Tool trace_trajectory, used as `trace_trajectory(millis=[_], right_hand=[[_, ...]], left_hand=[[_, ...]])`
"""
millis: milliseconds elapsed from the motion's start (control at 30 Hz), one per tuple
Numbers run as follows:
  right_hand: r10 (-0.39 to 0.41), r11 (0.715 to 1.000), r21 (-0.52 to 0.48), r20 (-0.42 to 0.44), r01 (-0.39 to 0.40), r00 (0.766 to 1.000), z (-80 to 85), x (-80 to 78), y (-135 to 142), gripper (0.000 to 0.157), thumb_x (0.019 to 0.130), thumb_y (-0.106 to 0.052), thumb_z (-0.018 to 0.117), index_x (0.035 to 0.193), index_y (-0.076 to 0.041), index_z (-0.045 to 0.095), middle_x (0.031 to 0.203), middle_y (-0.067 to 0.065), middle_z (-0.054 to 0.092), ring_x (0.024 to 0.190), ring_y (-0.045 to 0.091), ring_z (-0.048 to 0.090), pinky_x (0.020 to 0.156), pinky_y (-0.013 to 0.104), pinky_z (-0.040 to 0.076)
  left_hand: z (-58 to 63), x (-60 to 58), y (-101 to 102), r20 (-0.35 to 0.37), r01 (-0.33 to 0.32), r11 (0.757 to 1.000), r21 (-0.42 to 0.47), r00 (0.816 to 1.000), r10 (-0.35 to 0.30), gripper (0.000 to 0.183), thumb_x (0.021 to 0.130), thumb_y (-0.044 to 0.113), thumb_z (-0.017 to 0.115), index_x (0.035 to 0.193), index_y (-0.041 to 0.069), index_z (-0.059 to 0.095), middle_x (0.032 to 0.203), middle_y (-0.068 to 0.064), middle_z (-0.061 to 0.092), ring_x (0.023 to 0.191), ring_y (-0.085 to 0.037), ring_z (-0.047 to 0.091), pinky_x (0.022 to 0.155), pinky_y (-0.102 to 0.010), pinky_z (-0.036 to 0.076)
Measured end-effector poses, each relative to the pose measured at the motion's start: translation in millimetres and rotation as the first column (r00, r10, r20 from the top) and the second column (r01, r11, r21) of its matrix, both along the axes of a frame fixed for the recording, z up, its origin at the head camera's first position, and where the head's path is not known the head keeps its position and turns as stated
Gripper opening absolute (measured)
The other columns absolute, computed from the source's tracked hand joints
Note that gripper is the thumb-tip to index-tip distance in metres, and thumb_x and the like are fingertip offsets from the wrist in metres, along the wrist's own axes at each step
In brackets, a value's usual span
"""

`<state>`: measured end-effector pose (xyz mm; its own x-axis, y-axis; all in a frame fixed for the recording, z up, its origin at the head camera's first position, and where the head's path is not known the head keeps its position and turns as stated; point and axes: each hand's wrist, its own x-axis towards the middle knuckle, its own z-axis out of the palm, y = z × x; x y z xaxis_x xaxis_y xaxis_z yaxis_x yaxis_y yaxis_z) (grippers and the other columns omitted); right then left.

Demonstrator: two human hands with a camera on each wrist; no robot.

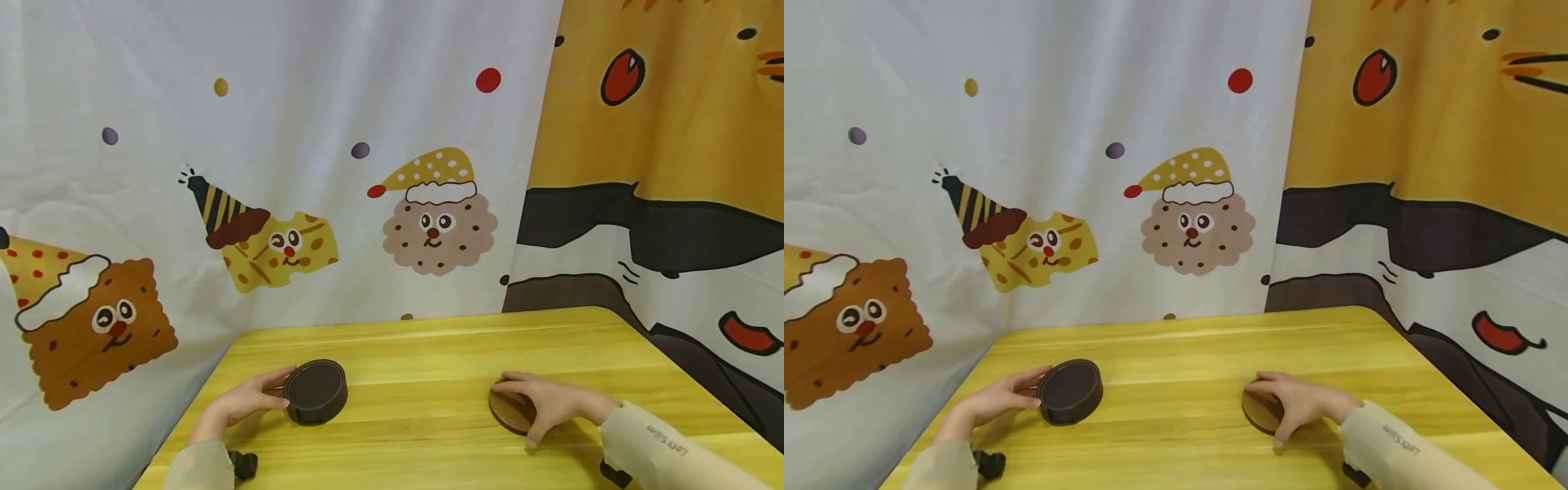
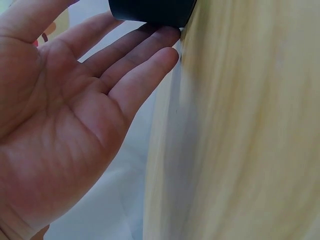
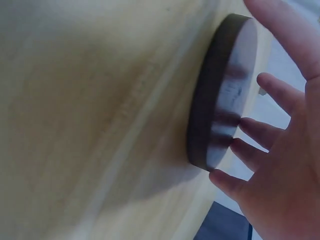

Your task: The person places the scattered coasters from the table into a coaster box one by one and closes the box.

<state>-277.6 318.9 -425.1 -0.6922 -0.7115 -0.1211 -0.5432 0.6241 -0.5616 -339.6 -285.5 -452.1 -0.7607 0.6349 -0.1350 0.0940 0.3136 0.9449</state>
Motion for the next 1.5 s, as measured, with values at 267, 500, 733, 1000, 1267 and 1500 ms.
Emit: trace_trajectory(millis=[267,500,733,1000,1267,1500], right_hand=[[-0.051,0.999,-0.007,-0.025,0.051,0.998,-9.9,-0.8,1,0.089,0.072,-0.033,0.085,0.146,-0.006,0.043,0.151,0.033,0.021,0.133,0.057,0.022,0.095,0.058,0.038],[-0.088,0.996,-0.020,-0.069,0.087,0.994,-11.7,-4.5,-2,0.086,0.068,-0.031,0.086,0.142,-0.009,0.049,0.146,0.031,0.030,0.129,0.054,0.030,0.091,0.057,0.040],[-0.058,0.998,-0.036,-0.159,0.052,0.986,6.1,-13.7,-12,0.086,0.068,-0.032,0.085,0.141,-0.006,0.050,0.142,0.034,0.034,0.126,0.054,0.034,0.089,0.061,0.040],[-0.063,0.997,-0.063,-0.182,0.052,0.981,33.0,-23.9,-29,0.085,0.068,-0.032,0.086,0.142,-0.009,0.050,0.144,0.029,0.033,0.124,0.048,0.038,0.087,0.052,0.044],[-0.051,0.998,-0.037,-0.224,0.044,0.973,51.3,-31.4,-55,0.085,0.066,-0.033,0.086,0.141,-0.013,0.052,0.147,0.024,0.034,0.127,0.045,0.038,0.090,0.055,0.042],[-0.011,1.000,0.008,-0.221,0.013,0.975,48.3,-41.5,-86,0.084,0.067,-0.040,0.085,0.142,-0.022,0.052,0.149,0.016,0.035,0.132,0.040,0.035,0.094,0.054,0.041]], left_hand=[[-0.3,0.2,0,-0.003,0.003,1.000,0.005,1.000,-0.003,0.078,0.096,0.009,0.060,0.154,-0.002,0.009,0.153,-0.035,0.014,0.138,-0.051,0.018,0.102,-0.049,0.040],[-1.2,-0.3,-1,-0.006,-0.003,1.000,0.003,1.000,0.003,0.079,0.096,0.009,0.061,0.154,-0.003,0.009,0.153,-0.035,0.012,0.138,-0.052,0.019,0.101,-0.048,0.041],[-1.1,3.1,-1,-0.003,-0.020,1.000,-0.006,1.000,0.020,0.080,0.095,0.012,0.063,0.154,-0.002,0.010,0.153,-0.035,0.013,0.137,-0.052,0.023,0.102,-0.050,0.040],[-3.1,4.7,-3,-0.010,-0.020,1.000,-0.020,1.000,0.020,0.080,0.095,0.013,0.064,0.153,-0.004,0.011,0.151,-0.036,0.018,0.132,-0.053,0.031,0.101,-0.052,0.039],[-2.9,5.5,-3,-0.016,-0.011,1.000,-0.019,1.000,0.011,0.079,0.095,0.013,0.062,0.153,-0.004,0.011,0.151,-0.036,0.018,0.133,-0.053,0.031,0.101,-0.050,0.040],[1.4,2.3,-2,-0.035,0.001,1.000,-0.005,0.999,-0.001,0.078,0.096,0.010,0.061,0.153,-0.004,0.011,0.150,-0.037,0.019,0.133,-0.054,0.029,0.101,-0.050,0.040]])
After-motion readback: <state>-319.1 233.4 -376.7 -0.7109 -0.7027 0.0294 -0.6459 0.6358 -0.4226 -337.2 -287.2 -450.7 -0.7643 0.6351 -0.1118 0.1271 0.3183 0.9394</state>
